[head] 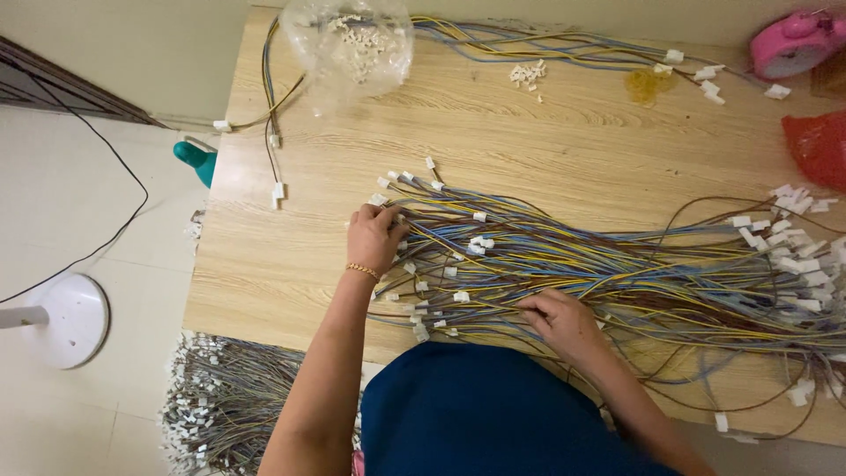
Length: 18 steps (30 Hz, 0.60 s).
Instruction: Assembling and organizing electronic wire harnesses by attaching small plastic connectors to the wire ends.
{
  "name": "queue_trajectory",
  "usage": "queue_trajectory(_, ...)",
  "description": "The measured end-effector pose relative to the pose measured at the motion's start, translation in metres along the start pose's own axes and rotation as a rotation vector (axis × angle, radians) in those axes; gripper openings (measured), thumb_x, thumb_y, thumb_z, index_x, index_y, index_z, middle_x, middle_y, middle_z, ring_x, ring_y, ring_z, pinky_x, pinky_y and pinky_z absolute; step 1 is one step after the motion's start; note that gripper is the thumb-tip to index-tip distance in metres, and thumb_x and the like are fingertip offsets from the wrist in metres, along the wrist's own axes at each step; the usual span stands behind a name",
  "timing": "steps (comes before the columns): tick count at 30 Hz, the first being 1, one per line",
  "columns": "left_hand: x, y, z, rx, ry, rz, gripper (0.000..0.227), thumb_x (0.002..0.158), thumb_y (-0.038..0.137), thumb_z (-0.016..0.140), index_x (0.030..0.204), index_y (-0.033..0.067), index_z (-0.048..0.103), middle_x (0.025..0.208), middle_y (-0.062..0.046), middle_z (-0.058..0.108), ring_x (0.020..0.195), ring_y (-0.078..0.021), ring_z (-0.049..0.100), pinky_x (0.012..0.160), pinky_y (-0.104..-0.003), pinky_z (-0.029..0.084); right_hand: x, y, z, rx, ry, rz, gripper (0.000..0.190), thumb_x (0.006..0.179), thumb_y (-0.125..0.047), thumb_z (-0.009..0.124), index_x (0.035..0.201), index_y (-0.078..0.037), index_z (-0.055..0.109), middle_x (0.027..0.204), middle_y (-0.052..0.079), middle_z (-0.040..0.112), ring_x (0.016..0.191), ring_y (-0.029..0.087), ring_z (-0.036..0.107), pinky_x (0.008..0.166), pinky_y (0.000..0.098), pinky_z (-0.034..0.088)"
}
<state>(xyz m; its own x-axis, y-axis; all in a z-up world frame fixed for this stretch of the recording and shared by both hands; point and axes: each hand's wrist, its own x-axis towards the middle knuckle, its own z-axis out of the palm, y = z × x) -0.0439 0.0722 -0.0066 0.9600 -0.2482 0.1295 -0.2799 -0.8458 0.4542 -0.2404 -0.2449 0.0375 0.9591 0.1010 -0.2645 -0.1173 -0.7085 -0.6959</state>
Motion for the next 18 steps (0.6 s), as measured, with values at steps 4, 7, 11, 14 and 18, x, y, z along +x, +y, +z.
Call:
queue_trajectory(4, 0.003, -0.005, 0.001, -0.002, -0.008, -0.005, 0.025, 0.087, 0.027, 0.08, 0.11, 0.0175, 0.078, 0.102, -0.011, 0.069, 0.097, -0.0335, 0.062, 0.086, -0.044, 0.053, 0.002, 0.003, -0.001, 0.04, 0.029, -0.004, 0.021, 0.09, -0.026, 0.071, 0.102, -0.01, 0.076, 0.091, 0.003, 0.073, 0.084, 0.02, 0.07, 0.075, 0.0359, 0.057)
queue_trajectory(7, 0.007, -0.005, -0.003, 0.018, -0.032, 0.017, 0.02, 0.088, 0.026, 0.078, 0.105, 0.0174, 0.078, 0.101, -0.011, 0.069, 0.098, -0.0331, 0.062, 0.086, -0.044, 0.053, 0.009, -0.002, -0.015, 0.071, 0.049, 0.034, 0.021, 0.091, -0.027, 0.07, 0.104, -0.012, 0.076, 0.092, 0.003, 0.073, 0.084, 0.02, 0.071, 0.075, 0.0352, 0.058)
queue_trajectory(11, 0.014, 0.005, -0.018, 0.127, -0.113, 0.073, 0.017, 0.085, 0.024, 0.077, 0.099, 0.0161, 0.075, 0.099, -0.011, 0.067, 0.098, -0.0326, 0.062, 0.084, -0.046, 0.052, 0.024, -0.013, -0.048, 0.07, 0.159, 0.053, 0.022, 0.093, -0.028, 0.07, 0.108, -0.013, 0.076, 0.099, 0.004, 0.073, 0.088, 0.021, 0.072, 0.08, 0.0348, 0.058)
queue_trajectory(14, 0.015, 0.007, -0.027, 0.243, -0.114, 0.142, 0.017, 0.085, 0.026, 0.077, 0.097, 0.0155, 0.072, 0.103, -0.01, 0.066, 0.101, -0.0322, 0.061, 0.083, -0.047, 0.051, 0.038, -0.027, -0.073, 0.044, 0.346, -0.079, 0.029, 0.093, -0.026, 0.072, 0.117, -0.009, 0.072, 0.114, 0.01, 0.069, 0.107, 0.025, 0.067, 0.093, 0.0374, 0.054)
queue_trajectory(18, 0.008, 0.026, -0.043, 0.302, -0.046, 0.241, 0.02, 0.086, 0.025, 0.076, 0.101, 0.0138, 0.069, 0.11, -0.009, 0.067, 0.104, -0.0311, 0.061, 0.087, -0.048, 0.048, 0.045, -0.033, -0.071, -0.022, 0.451, -0.141, 0.044, 0.091, -0.028, 0.074, 0.129, -0.007, 0.065, 0.129, 0.014, 0.062, 0.123, 0.029, 0.059, 0.104, 0.041, 0.048)
